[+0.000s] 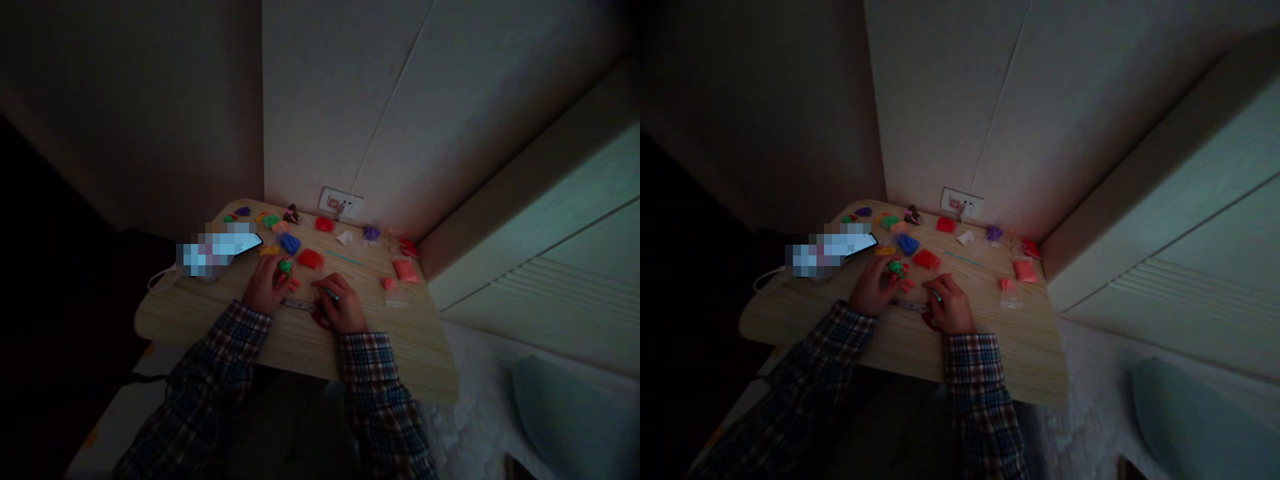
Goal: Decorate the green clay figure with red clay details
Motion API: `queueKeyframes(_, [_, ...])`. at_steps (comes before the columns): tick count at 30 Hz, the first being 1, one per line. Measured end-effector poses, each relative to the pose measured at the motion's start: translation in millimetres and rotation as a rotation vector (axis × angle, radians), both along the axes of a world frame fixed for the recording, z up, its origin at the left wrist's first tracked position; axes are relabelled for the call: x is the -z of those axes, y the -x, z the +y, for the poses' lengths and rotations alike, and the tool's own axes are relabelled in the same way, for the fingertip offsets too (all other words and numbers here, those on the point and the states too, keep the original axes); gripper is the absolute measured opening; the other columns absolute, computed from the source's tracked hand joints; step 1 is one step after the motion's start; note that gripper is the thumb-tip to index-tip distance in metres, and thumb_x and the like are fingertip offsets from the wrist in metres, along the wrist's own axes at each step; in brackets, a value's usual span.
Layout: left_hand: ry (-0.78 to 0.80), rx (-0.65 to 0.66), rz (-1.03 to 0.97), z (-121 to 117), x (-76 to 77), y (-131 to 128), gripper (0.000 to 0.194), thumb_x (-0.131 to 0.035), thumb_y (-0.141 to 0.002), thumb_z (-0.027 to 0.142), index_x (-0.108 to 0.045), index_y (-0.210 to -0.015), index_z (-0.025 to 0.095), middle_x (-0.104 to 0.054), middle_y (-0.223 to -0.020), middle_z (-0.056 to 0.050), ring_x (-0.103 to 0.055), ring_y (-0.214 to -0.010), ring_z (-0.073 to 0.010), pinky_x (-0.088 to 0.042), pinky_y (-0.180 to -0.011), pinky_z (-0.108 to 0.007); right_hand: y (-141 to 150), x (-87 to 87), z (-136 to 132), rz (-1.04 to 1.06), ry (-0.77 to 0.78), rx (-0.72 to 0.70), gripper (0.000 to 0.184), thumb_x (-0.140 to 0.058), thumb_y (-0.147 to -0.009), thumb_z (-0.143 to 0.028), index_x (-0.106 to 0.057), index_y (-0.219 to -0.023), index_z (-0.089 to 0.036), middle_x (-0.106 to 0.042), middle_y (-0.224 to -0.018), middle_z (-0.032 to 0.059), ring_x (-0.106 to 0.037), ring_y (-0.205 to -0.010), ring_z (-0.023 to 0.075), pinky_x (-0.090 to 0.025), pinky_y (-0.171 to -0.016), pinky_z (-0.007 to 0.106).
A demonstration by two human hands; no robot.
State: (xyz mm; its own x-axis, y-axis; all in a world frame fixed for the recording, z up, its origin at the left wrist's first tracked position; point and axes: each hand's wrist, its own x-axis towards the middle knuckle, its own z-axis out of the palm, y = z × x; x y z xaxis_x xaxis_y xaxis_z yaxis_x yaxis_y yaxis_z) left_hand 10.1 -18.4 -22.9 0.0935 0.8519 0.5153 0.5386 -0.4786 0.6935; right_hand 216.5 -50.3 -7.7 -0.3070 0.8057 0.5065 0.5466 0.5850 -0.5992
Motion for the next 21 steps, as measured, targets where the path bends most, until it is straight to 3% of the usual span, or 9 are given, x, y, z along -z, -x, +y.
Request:
queueKeyframes(4, [-0.002, -0.017, -0.037, 0.0, 1.5, 1.1, 0.046, -0.066, -0.077, 0.016, -0.055, -0.123, 0.017, -0.060, -0.119, -0.013, -0.060, -0.113, -0.0293, -0.052, -0.100, -0.047, -0.4, 0.2, -0.1, -0.002, -0.001, 0.001, 0.022, -0.048, -0.095, -0.018, -0.069, -0.100, -0.021, -0.062, -0.090, 0.0068, -0.063, -0.080, 0.0211, -0.053, -0.073, 0.034])
queueKeyframes(8, [0.017, -0.004, -0.092, 1.3, 4.8, 2.1, 0.052, -0.065, -0.077, 0.018, -0.052, -0.127, 0.016, -0.058, -0.124, -0.015, -0.064, -0.106, -0.0271, -0.058, -0.089, -0.043, -0.4, 0.4, 0.1, 0.002, -0.005, 0.004, 0.022, -0.048, -0.095, -0.018, -0.069, -0.100, -0.022, -0.062, -0.090, 0.0062, -0.063, -0.081, 0.0206, -0.053, -0.075, 0.034])
queueKeyframes(12, [0.026, 0.030, -0.159, 2.6, 5.2, 0.9, 0.050, -0.062, -0.080, 0.022, -0.050, -0.128, 0.017, -0.063, -0.115, -0.013, -0.066, -0.103, -0.0252, -0.062, -0.078, -0.037, -0.2, 0.0, 0.4, 0.006, -0.003, 0.004, 0.023, -0.048, -0.095, -0.018, -0.069, -0.100, -0.022, -0.062, -0.089, 0.0059, -0.063, -0.081, 0.0206, -0.053, -0.075, 0.033])
queueKeyframes(21, [0.094, 0.095, -0.282, -1.4, -3.2, -0.8, 0.050, -0.063, -0.082, 0.031, -0.048, -0.128, 0.018, -0.070, -0.111, -0.013, -0.071, -0.101, -0.0256, -0.063, -0.078, -0.038, -0.5, -1.0, 0.0, -0.004, 0.001, 0.004, 0.023, -0.047, -0.095, -0.018, -0.069, -0.100, -0.022, -0.062, -0.090, 0.0065, -0.063, -0.081, 0.0210, -0.053, -0.074, 0.034])
